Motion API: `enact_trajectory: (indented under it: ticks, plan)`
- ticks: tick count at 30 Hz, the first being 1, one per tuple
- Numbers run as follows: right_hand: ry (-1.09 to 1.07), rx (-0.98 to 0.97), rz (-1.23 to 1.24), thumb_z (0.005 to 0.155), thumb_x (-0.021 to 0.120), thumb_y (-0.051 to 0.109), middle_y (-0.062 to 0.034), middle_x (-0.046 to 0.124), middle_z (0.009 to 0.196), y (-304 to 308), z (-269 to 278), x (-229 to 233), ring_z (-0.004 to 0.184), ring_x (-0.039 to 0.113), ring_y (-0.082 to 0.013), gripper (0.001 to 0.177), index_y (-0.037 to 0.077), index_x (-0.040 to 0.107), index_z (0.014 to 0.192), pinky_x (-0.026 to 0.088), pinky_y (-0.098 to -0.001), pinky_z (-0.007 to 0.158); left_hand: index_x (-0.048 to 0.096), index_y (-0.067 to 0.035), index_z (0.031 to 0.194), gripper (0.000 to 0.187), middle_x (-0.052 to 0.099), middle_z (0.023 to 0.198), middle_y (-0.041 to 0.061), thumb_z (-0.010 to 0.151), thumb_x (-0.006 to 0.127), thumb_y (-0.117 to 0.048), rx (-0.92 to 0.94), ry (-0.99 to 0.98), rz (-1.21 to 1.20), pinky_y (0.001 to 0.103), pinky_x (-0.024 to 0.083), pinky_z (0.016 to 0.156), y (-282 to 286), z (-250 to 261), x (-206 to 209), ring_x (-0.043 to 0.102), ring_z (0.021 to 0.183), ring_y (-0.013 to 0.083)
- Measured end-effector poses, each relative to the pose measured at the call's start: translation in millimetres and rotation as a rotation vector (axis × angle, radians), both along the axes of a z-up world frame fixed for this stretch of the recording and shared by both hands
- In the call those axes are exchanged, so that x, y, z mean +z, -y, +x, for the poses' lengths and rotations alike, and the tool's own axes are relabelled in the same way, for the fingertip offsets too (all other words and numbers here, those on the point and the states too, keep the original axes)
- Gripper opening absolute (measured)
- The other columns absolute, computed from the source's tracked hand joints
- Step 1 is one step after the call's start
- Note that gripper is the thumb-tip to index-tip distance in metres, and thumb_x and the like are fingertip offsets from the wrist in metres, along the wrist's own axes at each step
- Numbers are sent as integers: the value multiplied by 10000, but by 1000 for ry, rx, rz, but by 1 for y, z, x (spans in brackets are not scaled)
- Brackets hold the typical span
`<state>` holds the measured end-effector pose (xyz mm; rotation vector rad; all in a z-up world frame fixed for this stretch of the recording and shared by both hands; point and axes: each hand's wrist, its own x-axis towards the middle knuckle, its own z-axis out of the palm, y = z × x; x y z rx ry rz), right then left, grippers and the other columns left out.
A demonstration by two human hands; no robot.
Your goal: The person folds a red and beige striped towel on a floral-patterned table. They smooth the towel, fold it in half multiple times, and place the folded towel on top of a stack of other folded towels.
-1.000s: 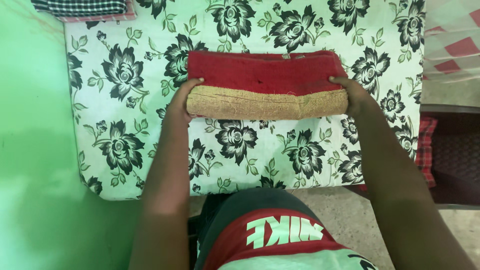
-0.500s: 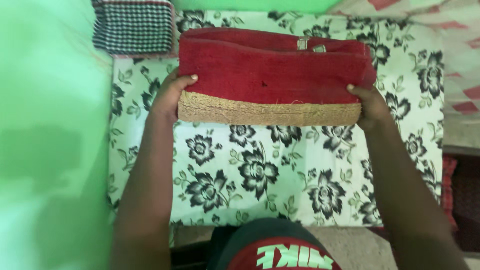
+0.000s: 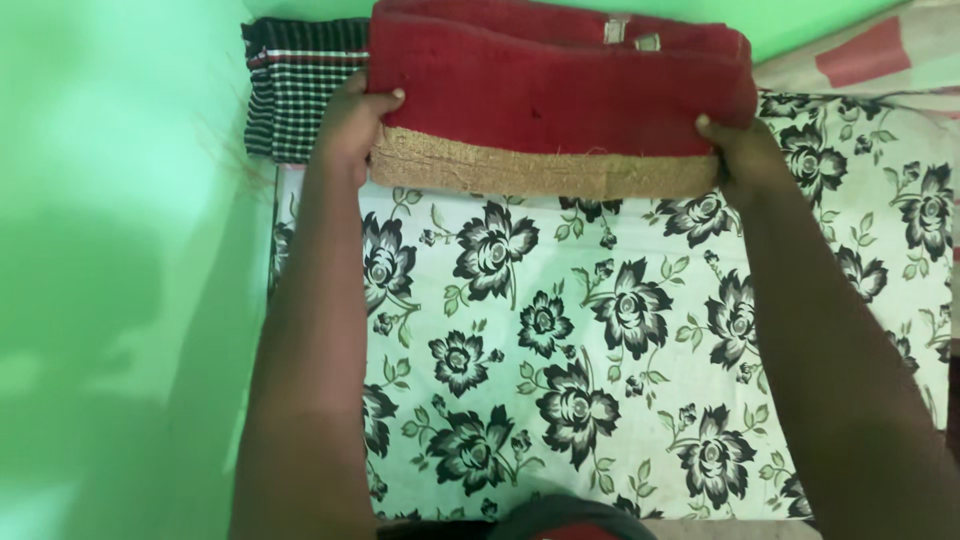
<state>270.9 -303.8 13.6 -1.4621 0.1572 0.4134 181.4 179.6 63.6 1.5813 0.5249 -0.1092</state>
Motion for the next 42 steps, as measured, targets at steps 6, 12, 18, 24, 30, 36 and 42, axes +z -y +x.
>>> enact_trajectory:
  ticks: [6,12,18,24,30,36,42]
  plan:
    - [-49,-42,-133,992,679,144,-132,686,1353,-15,37,-19,1219,682,-277,493,7,528,1441,564,-438,1037,560,-53,1407,458,710,1320,128,956,580,-135,61,-19,-1,378,502,1060,-4,34,-20,724,1175,222]
    - [-142,-71,-199,977,654,166,-104,692,1306,-24,47,-47,1140,675,-264,490,48,537,1437,546,-459,954,566,-36,1368,472,683,1306,151,906,626,-114,55,-78,87,395,527,999,-9,47,-31,703,1144,248]
    - [-186,-100,-204,964,641,154,-103,688,1324,-22,53,-66,1185,669,-256,483,63,531,1426,529,-457,1015,592,-42,1346,488,701,1274,150,874,644,-156,-39,-120,272,390,530,957,-10,56,-42,719,1108,255]
    - [-226,-109,-166,961,660,149,-117,693,1335,-16,62,-74,1181,679,-258,481,42,565,1421,543,-435,1020,630,-44,1265,451,716,1164,179,855,724,-206,-95,-100,581,429,550,895,1,64,-49,727,1029,305]
    - [-277,-153,-314,930,677,189,-117,701,1256,-11,60,-80,1081,694,-277,478,61,578,1380,584,-501,867,565,-90,1321,512,731,1061,170,901,723,-337,-35,-250,892,503,573,808,31,58,-44,725,983,362]
    - [-90,-195,-345,899,743,145,-134,725,1213,-8,60,-98,1051,711,-291,452,29,612,1316,590,-485,887,541,-97,1412,501,713,1215,151,1032,644,-406,-189,-319,1126,558,435,1072,45,46,-57,656,1207,357]
    - [301,-169,-997,915,824,253,-202,601,1423,-24,35,-85,1316,576,-354,656,41,518,1455,461,-531,1097,277,-160,1687,836,140,1695,198,956,681,-178,-163,82,1676,683,204,1154,52,47,-75,165,1538,397]
